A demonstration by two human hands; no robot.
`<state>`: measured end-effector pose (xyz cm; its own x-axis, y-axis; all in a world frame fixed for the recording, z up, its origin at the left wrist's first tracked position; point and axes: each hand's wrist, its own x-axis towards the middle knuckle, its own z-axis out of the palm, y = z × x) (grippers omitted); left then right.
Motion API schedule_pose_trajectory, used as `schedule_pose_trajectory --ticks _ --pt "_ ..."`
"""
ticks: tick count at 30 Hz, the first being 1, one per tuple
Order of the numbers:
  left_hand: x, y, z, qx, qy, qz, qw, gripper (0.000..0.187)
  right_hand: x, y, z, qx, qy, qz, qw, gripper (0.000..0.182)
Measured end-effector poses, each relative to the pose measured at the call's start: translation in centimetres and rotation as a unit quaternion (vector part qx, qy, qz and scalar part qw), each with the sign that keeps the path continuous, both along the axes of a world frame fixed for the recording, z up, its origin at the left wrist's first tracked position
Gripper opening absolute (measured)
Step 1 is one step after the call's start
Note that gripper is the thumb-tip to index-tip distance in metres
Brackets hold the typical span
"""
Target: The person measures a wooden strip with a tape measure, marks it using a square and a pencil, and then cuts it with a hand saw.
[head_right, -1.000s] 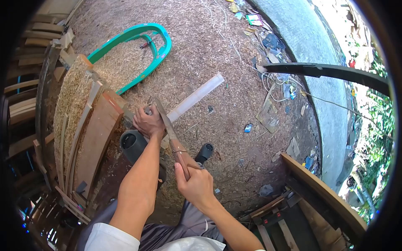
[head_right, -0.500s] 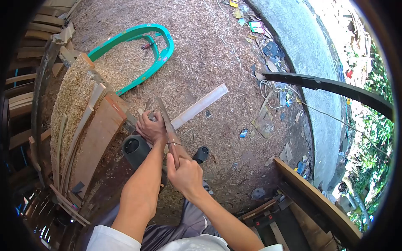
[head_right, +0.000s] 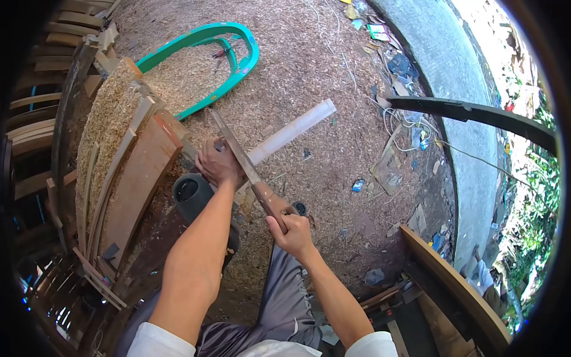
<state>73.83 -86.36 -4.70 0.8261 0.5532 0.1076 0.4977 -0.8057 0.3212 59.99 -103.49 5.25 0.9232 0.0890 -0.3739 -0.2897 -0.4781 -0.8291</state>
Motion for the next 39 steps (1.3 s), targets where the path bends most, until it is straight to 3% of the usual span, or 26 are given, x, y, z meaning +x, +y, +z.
schedule_pose_trajectory --ticks 5,11,15,18,26,29,33,39 --pt "0.4 -0.4 -0.2 0.007 -0.019 0.010 1.000 0.023 1.0 -0.1 11.2 -0.025 0.141 -0.059 0.988 0.041" --pt "-0.1 -0.3 -0.1 0.008 0.000 0.008 1.000 0.026 2.3 0.4 16.4 -0.070 0.204 -0.045 0.975 0.043" --pt "0.3 -0.4 0.2 -0.001 -0.019 0.005 1.000 0.025 3.6 0.9 16.2 -0.078 0.206 -0.071 0.973 0.051" --pt "0.5 -0.2 0.1 0.000 0.002 0.007 1.000 0.025 6.0 2.0 12.8 -0.098 0.176 -0.066 0.977 0.051" --pt "0.5 -0.4 0.5 0.002 -0.002 0.009 1.000 0.021 1.5 2.5 7.2 -0.039 0.054 -0.096 0.993 0.047" --pt "0.4 -0.1 0.0 -0.003 -0.022 0.018 1.000 0.016 0.0 0.7 4.9 -0.024 0.066 -0.066 0.995 0.044" --pt "0.1 0.2 -1.1 0.022 -0.040 0.012 0.999 0.015 3.7 1.1 10.1 -0.004 0.135 -0.070 0.988 0.051" --pt "0.6 -0.5 0.4 0.013 -0.024 0.028 0.999 0.015 6.8 3.4 13.9 -0.075 0.162 -0.049 0.983 0.050"
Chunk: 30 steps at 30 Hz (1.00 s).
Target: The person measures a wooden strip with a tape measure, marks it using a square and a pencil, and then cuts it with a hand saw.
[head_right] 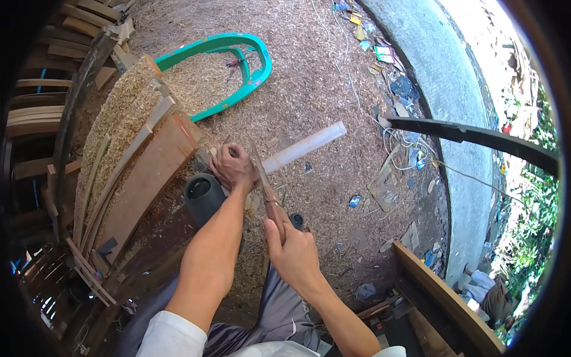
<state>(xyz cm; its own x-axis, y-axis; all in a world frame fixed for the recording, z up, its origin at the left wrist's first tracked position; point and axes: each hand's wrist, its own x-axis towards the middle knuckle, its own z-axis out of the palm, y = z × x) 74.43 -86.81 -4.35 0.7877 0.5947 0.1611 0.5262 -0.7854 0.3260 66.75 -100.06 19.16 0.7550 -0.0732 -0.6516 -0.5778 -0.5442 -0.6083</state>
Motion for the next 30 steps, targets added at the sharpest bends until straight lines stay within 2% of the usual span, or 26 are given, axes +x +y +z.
schedule_pose_trajectory --ticks 4,6,8,11,14,18,21,26,28,30 --pt "0.1 -0.1 0.7 -0.011 0.040 -0.001 0.999 0.015 1.1 0.3 0.5 -0.014 0.022 0.005 1.000 0.050" --pt "0.1 0.2 0.1 -0.009 0.023 -0.004 1.000 0.015 0.3 0.0 0.2 -0.012 0.021 0.002 1.000 0.049" --pt "0.0 0.0 0.4 0.001 0.037 -0.009 0.999 0.016 -3.2 -1.5 -2.4 -0.003 0.010 -0.009 1.000 0.047" --pt "0.0 0.0 0.1 -0.008 0.047 -0.009 0.999 0.015 -9.4 -3.8 -9.8 0.040 -0.004 -0.012 0.999 0.040" --pt "-0.1 0.0 0.2 -0.019 0.029 -0.011 0.999 0.015 -12.6 -3.5 -14.8 0.045 -0.170 0.036 0.984 0.034" --pt "-0.3 0.1 -0.3 0.002 0.020 -0.016 1.000 0.015 -12.4 -3.1 -15.0 0.012 -0.192 0.052 0.980 0.034" --pt "-0.2 0.3 -0.8 0.017 0.027 -0.017 0.999 0.017 -12.7 -3.2 -16.6 0.041 -0.223 0.052 0.973 0.029" --pt "-0.5 0.8 -2.5 -0.008 -0.002 -0.026 1.000 0.018 -11.8 -5.5 -23.1 0.079 -0.291 0.082 0.950 0.021" --pt "-0.7 0.8 -1.8 -0.023 -0.028 -0.041 0.998 0.017 -12.4 -6.0 -22.4 0.102 -0.268 0.041 0.957 0.026" --pt "-0.8 0.7 -1.3 -0.042 -0.060 -0.050 0.996 0.018 -11.9 -6.4 -18.8 0.127 -0.205 -0.009 0.970 0.030"
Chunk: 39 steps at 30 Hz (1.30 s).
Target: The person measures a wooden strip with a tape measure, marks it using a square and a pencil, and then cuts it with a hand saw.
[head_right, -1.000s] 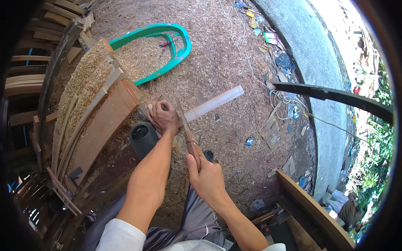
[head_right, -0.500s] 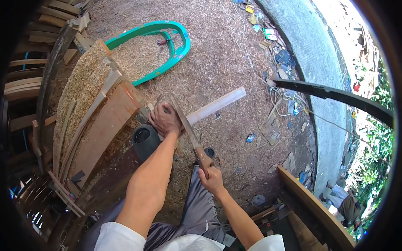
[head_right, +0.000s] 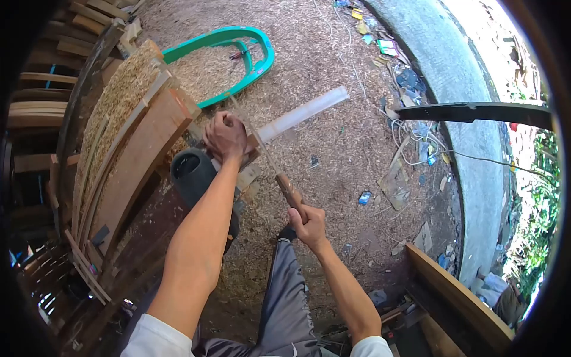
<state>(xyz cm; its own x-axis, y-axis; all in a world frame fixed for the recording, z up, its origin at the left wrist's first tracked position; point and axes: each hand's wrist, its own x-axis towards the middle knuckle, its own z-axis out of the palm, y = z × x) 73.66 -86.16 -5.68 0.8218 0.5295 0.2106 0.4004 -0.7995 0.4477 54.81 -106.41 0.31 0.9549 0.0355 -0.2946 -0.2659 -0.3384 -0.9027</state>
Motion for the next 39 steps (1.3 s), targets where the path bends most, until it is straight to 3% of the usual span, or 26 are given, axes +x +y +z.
schedule_pose_trajectory --ticks 4,5,8,12,13,16,19,22,31,39 --pt "-0.8 -0.1 1.7 -0.057 -0.058 -0.097 0.992 0.016 0.8 -0.3 3.1 0.011 -0.042 -0.009 0.999 0.034" --pt "-1.3 0.5 2.0 -0.052 -0.053 -0.172 0.982 0.021 0.8 -0.6 3.2 0.006 -0.045 -0.004 0.999 0.035" --pt "-2.5 1.4 1.7 -0.014 -0.051 -0.234 0.971 0.030 1.5 -0.6 3.4 0.010 -0.049 0.024 0.998 0.036" --pt "-3.0 1.4 0.2 0.043 -0.009 -0.135 0.990 0.042 2.1 0.9 3.4 0.036 -0.046 0.036 0.998 0.039" --pt "-3.2 1.6 0.4 0.032 0.026 -0.164 0.986 0.046 2.0 1.2 3.0 0.039 -0.034 0.027 0.998 0.042" --pt "-2.9 1.7 0.6 0.000 0.020 -0.176 0.984 0.047 2.1 1.8 2.6 0.034 -0.045 0.012 0.998 0.046" --pt "-2.1 1.4 1.3 -0.071 0.085 -0.103 0.988 0.048 3.0 2.2 3.1 0.021 -0.060 0.006 0.998 0.048" --pt "-1.2 0.6 0.7 -0.028 0.085 -0.064 0.994 0.045 4.2 2.4 3.0 0.008 -0.034 0.016 0.999 0.048" --pt "-1.8 0.5 1.2 0.046 0.059 -0.091 0.993 0.032 4.8 2.9 1.8 -0.001 -0.071 0.039 0.997 0.043" --pt "-1.9 0.7 1.7 0.055 0.076 -0.106 0.990 0.038 4.6 2.9 1.0 -0.025 -0.088 0.047 0.995 0.041"
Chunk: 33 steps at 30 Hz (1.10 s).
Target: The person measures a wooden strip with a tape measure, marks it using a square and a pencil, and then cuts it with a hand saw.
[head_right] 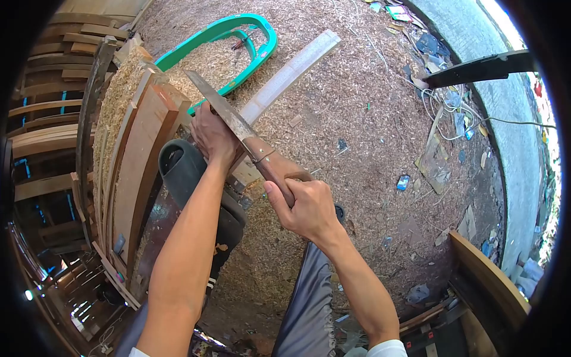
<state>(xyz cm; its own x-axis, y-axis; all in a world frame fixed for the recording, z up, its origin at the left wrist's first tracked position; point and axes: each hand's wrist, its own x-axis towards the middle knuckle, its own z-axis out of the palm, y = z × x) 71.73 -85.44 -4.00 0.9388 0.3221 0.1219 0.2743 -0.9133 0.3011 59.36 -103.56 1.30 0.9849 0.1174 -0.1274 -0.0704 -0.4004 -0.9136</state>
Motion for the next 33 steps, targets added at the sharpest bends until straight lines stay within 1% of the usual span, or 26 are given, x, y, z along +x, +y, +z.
schedule_pose_trajectory --ticks 4,7,10,13,14,17,18,22,25,28,31,32,33 --pt "-0.2 -0.2 -0.4 0.009 -0.029 -0.006 1.000 0.038 -0.8 -0.7 0.3 0.033 0.040 -0.012 0.999 0.042" --pt "0.1 -0.2 -0.5 0.001 -0.039 0.005 0.999 0.034 -0.7 -0.7 0.6 0.030 0.054 -0.007 0.998 0.043" --pt "0.0 -0.4 0.0 -0.004 0.001 0.009 1.000 0.033 -0.9 -1.4 0.1 0.017 0.052 0.009 0.998 0.040" --pt "0.1 -0.7 -0.4 -0.038 -0.044 0.028 0.998 0.036 -2.6 -2.4 0.9 0.039 0.061 -0.021 0.997 0.036" --pt "-0.1 -0.6 -0.6 -0.030 -0.054 0.027 0.998 0.037 -3.5 -2.6 0.6 0.036 0.034 -0.027 0.998 0.035" --pt "-0.2 -0.8 -1.1 -0.018 -0.068 0.015 0.997 0.038 -3.6 -2.5 1.5 0.030 0.061 -0.023 0.997 0.035" --pt "-0.2 -0.7 -1.0 -0.019 -0.061 0.006 0.998 0.038 -2.7 -1.9 1.4 0.031 0.039 -0.021 0.999 0.037" --pt "-0.9 -0.5 -0.6 0.001 -0.054 -0.030 0.998 0.036 -0.3 -0.3 0.5 0.018 0.027 0.000 0.999 0.041" --pt "-1.0 -0.5 -0.3 -0.088 -0.073 -0.022 0.993 0.034 -0.7 -0.3 0.7 0.050 0.032 -0.020 0.998 0.043" --pt "-2.0 0.7 -0.1 -0.112 -0.075 -0.121 0.983 0.039 -0.9 -0.8 0.4 0.071 0.038 -0.033 0.996 0.045" --pt "-2.2 2.7 -0.1 -0.191 -0.006 -0.194 0.962 0.048 -1.0 -1.3 0.0 0.096 0.073 -0.034 0.992 0.047" --pt "-1.6 4.6 -1.1 -0.173 0.059 -0.253 0.950 0.066 -1.0 -1.4 -0.2 0.096 0.082 -0.029 0.992 0.048" --pt "-1.5 4.6 -0.3 -0.191 0.090 -0.232 0.950 0.072 -1.1 -1.1 -0.2 0.104 0.072 -0.035 0.991 0.048"
